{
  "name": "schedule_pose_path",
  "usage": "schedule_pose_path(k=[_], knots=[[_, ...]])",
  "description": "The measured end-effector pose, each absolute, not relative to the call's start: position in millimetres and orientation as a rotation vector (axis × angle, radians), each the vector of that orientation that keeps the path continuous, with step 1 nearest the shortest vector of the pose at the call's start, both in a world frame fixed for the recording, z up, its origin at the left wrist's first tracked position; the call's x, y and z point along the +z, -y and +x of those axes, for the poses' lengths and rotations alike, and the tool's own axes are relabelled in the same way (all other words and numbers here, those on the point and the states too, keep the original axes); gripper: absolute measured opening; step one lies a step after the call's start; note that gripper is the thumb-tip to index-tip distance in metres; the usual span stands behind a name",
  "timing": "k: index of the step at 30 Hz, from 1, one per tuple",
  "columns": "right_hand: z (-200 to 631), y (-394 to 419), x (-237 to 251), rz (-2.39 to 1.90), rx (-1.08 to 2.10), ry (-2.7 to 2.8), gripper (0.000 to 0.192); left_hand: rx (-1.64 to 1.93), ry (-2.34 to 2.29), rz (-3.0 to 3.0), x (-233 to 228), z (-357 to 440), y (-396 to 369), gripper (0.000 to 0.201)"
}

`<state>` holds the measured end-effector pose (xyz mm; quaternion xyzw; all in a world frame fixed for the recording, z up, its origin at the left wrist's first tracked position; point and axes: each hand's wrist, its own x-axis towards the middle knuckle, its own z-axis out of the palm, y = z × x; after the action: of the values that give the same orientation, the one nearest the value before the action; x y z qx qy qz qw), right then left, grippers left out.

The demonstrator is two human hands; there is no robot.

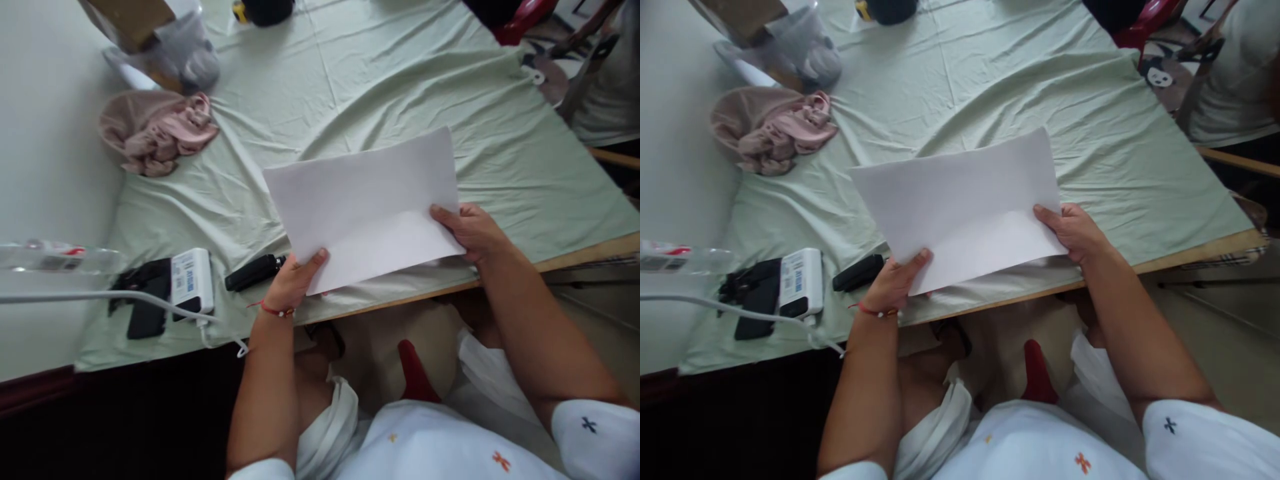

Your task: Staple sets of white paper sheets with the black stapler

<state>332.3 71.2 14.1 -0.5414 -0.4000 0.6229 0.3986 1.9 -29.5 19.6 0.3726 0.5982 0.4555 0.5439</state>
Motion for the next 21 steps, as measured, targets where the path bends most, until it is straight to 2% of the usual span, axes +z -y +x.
schedule_pose_path(k=[9,13,17,21], knots=[[331,-64,11,-1.308,1.767,1.213,0.037,1.03,-1.39,0.834,18,-16,43,0.042],[317,-60,16,-1.267,1.701,1.304,0.043,0.971,-1.411,0.834,20,-23,48,0.05],[314,-57,30,-1.229,1.766,1.341,0.049,0.932,-1.41,0.77,30,-24,54,0.056],[317,-53,38,-1.3,1.764,1.348,0.049,0.923,-1.455,0.763,38,-21,57,0.057]])
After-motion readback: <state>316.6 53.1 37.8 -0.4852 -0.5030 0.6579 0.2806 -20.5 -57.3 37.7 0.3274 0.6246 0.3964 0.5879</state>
